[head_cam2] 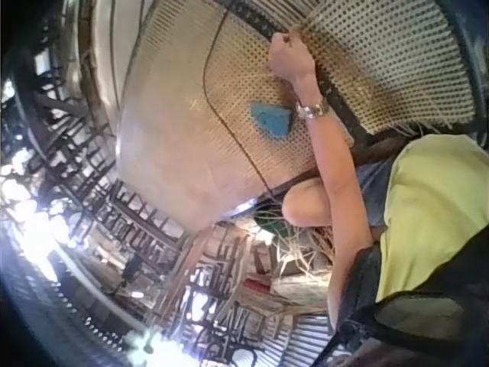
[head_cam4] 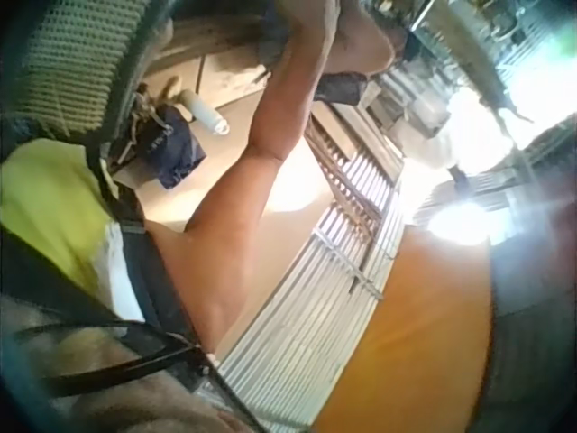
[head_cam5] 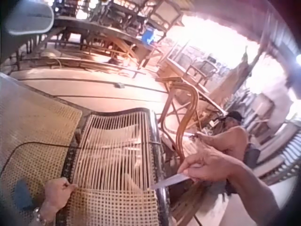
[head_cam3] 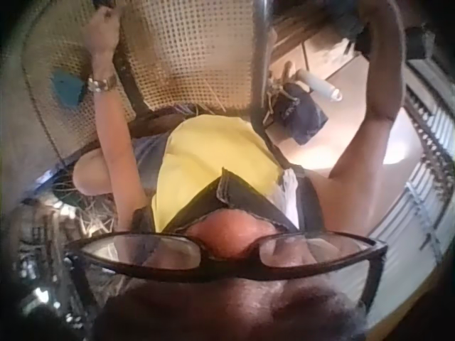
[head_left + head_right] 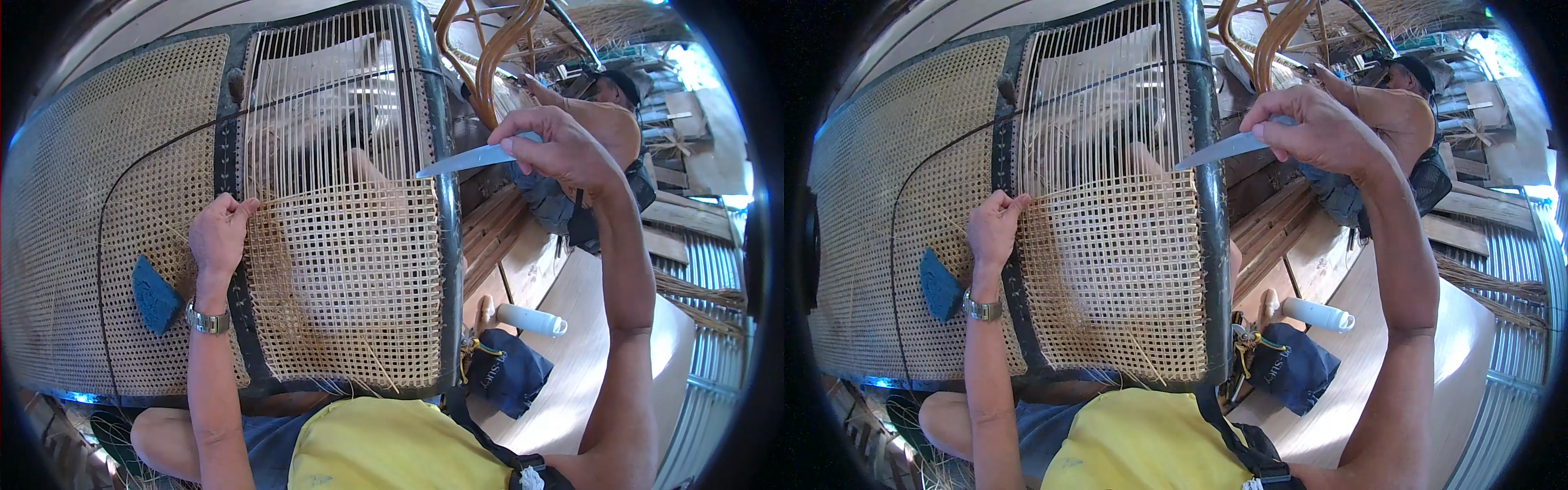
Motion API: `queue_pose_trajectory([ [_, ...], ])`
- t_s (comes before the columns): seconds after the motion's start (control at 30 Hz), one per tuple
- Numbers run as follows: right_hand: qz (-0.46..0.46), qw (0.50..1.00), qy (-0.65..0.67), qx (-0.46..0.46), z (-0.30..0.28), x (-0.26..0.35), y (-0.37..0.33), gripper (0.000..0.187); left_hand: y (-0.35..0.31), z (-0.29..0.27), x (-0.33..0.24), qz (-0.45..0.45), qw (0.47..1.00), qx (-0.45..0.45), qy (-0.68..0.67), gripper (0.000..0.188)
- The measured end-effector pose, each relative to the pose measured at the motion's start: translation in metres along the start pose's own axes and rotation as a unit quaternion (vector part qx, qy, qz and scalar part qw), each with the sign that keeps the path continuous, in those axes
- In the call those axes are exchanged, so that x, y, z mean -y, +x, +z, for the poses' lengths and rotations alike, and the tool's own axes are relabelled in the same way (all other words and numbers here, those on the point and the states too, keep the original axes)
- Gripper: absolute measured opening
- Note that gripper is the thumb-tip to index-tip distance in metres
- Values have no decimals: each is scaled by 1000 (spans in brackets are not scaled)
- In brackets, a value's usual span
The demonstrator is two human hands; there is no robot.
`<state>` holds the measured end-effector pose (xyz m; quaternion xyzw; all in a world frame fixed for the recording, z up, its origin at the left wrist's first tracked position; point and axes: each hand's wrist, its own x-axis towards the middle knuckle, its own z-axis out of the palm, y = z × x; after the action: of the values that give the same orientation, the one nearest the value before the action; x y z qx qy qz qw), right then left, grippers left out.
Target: The recorder is weaving a cane seat for a chair using natural fibers and various hand tools.
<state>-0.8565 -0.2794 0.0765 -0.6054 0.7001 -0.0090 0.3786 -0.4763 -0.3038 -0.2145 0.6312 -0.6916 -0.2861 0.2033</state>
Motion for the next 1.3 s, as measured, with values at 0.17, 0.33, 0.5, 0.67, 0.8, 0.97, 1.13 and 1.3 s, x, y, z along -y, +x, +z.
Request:
queue_pose_trajectory([
  [0.17, -44, 988, 58, -138, -9, -8, 0, 18, 2, 2, -4, 2, 1000, 7, -17, 43],
  [0.33, -26, 997, -31, -71, 3, 0, 4, 17, 1, 5, 6, 4, 1000, -1, -26, 44],
  [0.5, -67, 988, 12, -140, 3, 0, 12, 16, 0, 2, 1, 4, 1000, -3, -18, 43],
  [0.67, -41, 995, 39, -84, 27, 8, 31, 17, -1, 2, 1, 9, 999, -11, -34, 41],
  [0.8, -22, 998, 30, -44, 26, 14, 38, 17, 0, 0, -3, 24, 999, -23, -42, 38],
  [0.97, -31, 999, 16, -37, 39, 26, 50, 16, -1, 5, 6, 25, 998, -36, -42, 40],
  [1.13, -36, 990, 85, -108, 43, 23, 61, 16, -3, 7, 6, 52, 997, -41, -41, 39],
  [1.3, -30, 1000, -1, -6, 47, 28, 70, 20, -2, 9, 11, 52, 996, -39, -65, 40],
])
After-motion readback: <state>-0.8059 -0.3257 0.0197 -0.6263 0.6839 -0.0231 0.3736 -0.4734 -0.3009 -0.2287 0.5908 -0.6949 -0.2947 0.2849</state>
